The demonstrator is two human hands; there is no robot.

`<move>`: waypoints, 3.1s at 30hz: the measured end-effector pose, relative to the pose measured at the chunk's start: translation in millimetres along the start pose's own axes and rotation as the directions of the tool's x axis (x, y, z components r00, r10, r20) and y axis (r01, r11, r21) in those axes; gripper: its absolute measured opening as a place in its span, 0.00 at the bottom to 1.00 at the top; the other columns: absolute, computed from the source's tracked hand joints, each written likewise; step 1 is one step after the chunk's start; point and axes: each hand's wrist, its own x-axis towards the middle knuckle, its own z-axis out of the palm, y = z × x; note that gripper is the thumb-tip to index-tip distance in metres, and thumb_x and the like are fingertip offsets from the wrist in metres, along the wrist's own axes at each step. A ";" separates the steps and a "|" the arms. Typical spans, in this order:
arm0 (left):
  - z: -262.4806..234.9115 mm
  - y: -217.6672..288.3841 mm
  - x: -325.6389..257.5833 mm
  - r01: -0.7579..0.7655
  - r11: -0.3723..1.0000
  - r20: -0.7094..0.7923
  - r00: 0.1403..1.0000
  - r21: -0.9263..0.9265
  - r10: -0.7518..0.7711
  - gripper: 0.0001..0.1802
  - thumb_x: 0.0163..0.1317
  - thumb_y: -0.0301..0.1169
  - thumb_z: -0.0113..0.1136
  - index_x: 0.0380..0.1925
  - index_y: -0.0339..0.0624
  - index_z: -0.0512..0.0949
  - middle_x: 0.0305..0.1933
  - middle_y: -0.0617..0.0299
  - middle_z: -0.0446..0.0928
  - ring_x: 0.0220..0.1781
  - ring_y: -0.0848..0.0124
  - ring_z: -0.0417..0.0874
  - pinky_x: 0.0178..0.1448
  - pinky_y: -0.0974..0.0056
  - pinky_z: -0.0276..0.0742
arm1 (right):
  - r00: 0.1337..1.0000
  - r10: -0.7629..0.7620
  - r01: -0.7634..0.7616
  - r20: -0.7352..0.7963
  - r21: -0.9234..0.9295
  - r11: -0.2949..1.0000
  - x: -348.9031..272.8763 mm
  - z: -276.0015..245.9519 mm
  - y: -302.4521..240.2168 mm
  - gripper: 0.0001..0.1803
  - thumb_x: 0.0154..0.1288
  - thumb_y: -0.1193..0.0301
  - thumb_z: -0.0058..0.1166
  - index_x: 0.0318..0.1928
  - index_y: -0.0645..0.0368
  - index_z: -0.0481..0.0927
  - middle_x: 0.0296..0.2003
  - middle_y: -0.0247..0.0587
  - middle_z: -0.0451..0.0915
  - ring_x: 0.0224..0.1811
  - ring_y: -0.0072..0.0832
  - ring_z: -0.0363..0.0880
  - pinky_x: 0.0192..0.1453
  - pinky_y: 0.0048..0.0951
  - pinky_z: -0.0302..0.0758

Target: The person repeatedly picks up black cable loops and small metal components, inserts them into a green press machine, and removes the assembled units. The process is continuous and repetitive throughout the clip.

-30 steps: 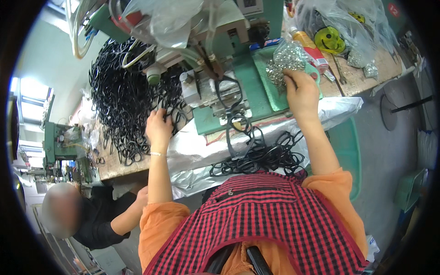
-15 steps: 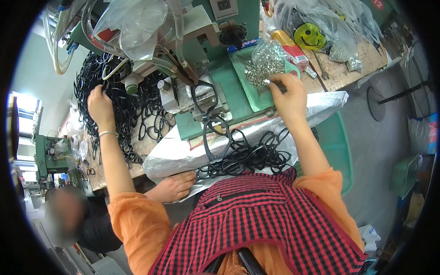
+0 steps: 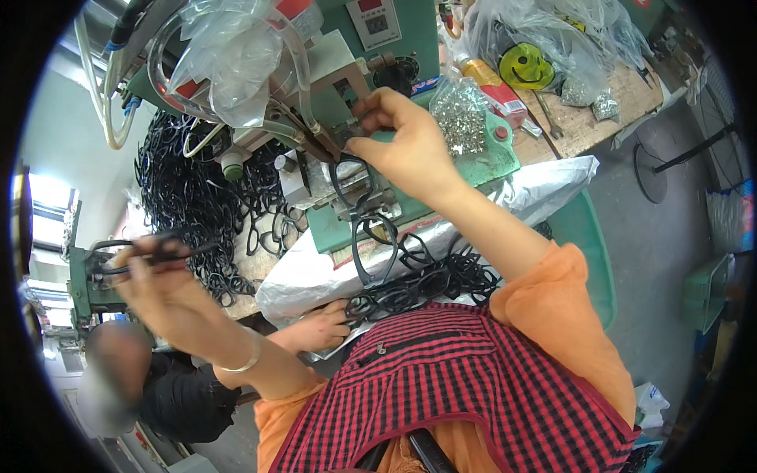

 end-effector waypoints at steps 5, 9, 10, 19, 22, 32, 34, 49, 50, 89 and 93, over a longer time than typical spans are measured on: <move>17.0 -30.8 -27.7 0.161 0.985 -0.115 0.982 0.069 -0.152 0.08 0.75 0.23 0.50 0.51 0.36 0.72 0.47 0.51 0.77 0.47 0.65 0.82 0.47 0.58 0.85 | 0.998 0.064 -0.065 0.013 0.093 0.994 -8.9 14.6 -1.9 0.26 0.56 0.80 0.66 0.55 0.67 0.72 0.38 0.33 0.80 0.43 0.19 0.77 0.52 0.22 0.72; 36.9 -21.7 -12.4 0.093 0.995 -0.017 0.996 -0.037 -0.093 0.07 0.74 0.23 0.50 0.49 0.35 0.71 0.46 0.50 0.78 0.47 0.64 0.83 0.46 0.57 0.87 | 0.998 0.043 -0.037 -0.035 0.151 0.988 -11.3 19.8 -2.0 0.28 0.56 0.81 0.66 0.57 0.67 0.72 0.39 0.33 0.80 0.44 0.18 0.77 0.53 0.21 0.73; 42.5 -21.1 -8.8 0.101 0.994 -0.007 0.995 -0.034 -0.102 0.07 0.74 0.22 0.51 0.48 0.35 0.72 0.46 0.50 0.78 0.45 0.64 0.84 0.45 0.58 0.87 | 0.999 0.025 -0.015 -0.048 0.190 0.982 -10.4 22.0 -2.3 0.28 0.56 0.81 0.66 0.57 0.67 0.72 0.39 0.32 0.80 0.45 0.18 0.77 0.53 0.21 0.73; 59.3 -49.3 8.7 0.070 0.996 -0.027 0.997 0.058 -0.068 0.06 0.71 0.21 0.56 0.45 0.31 0.73 0.40 0.50 0.82 0.41 0.63 0.87 0.48 0.61 0.85 | 0.985 0.171 -0.163 0.022 0.437 0.884 -23.9 28.4 -23.1 0.26 0.57 0.80 0.61 0.58 0.65 0.75 0.43 0.39 0.84 0.47 0.20 0.80 0.54 0.25 0.75; 45.4 -60.6 -20.9 -0.075 0.997 0.126 0.989 0.011 0.073 0.10 0.65 0.19 0.61 0.45 0.31 0.74 0.37 0.50 0.81 0.42 0.57 0.87 0.47 0.61 0.83 | 0.996 -0.004 -0.016 0.088 0.228 0.974 -37.3 15.5 -40.1 0.25 0.58 0.81 0.56 0.59 0.63 0.76 0.51 0.44 0.83 0.56 0.29 0.81 0.62 0.32 0.75; 50.0 -88.7 -46.2 -0.776 0.607 0.811 0.461 0.170 0.362 0.13 0.47 0.23 0.67 0.36 0.44 0.82 0.46 0.60 0.87 0.40 0.62 0.81 0.40 0.60 0.83 | 0.988 -0.154 0.119 -0.029 -0.501 0.857 -49.4 -81.3 59.1 0.17 0.57 0.82 0.48 0.45 0.61 0.84 0.43 0.47 0.86 0.49 0.40 0.85 0.57 0.35 0.78; 53.8 -92.5 -46.3 -0.776 0.612 0.810 0.455 0.157 0.370 0.14 0.46 0.24 0.68 0.36 0.45 0.82 0.45 0.61 0.87 0.39 0.62 0.82 0.41 0.60 0.84 | 0.981 -0.083 0.021 -0.177 -0.326 0.945 -32.6 -92.6 76.4 0.17 0.57 0.82 0.47 0.46 0.62 0.83 0.43 0.46 0.86 0.50 0.37 0.85 0.59 0.34 0.77; 38.9 -76.6 -90.0 -0.425 0.831 0.688 0.722 0.360 0.071 0.21 0.46 0.27 0.71 0.44 0.42 0.82 0.57 0.57 0.82 0.42 0.59 0.81 0.54 0.54 0.83 | 0.991 -0.131 0.052 -0.021 -0.850 0.525 -55.5 -73.2 69.4 0.05 0.53 0.73 0.65 0.30 0.57 0.82 0.33 0.44 0.81 0.43 0.45 0.79 0.49 0.44 0.74; 34.0 -71.2 -92.8 -0.478 0.801 0.664 0.735 0.360 0.140 0.22 0.47 0.27 0.73 0.46 0.42 0.82 0.57 0.56 0.82 0.47 0.58 0.83 0.54 0.55 0.83 | 0.985 -0.169 0.056 -0.040 -0.847 0.529 -58.1 -75.1 76.5 0.05 0.54 0.72 0.65 0.30 0.58 0.82 0.34 0.43 0.82 0.42 0.45 0.80 0.48 0.44 0.75; -125.4 -142.2 4.1 0.654 0.684 -0.120 0.746 0.324 -0.656 0.19 0.77 0.43 0.53 0.50 0.38 0.82 0.27 0.63 0.82 0.22 0.81 0.74 0.22 0.74 0.65 | 0.999 0.021 -0.020 0.030 -0.038 0.999 -44.1 -40.0 -7.4 0.20 0.57 0.81 0.65 0.50 0.65 0.76 0.45 0.37 0.81 0.46 0.22 0.80 0.55 0.26 0.75; -66.7 -139.8 -28.2 0.648 0.717 -0.126 0.758 0.256 -0.640 0.19 0.77 0.42 0.53 0.51 0.38 0.82 0.31 0.61 0.84 0.26 0.79 0.77 0.29 0.73 0.76 | 0.999 -0.046 0.046 0.005 0.029 0.999 -1.7 0.2 -2.7 0.21 0.55 0.78 0.65 0.51 0.63 0.76 0.37 0.33 0.82 0.41 0.22 0.80 0.49 0.25 0.75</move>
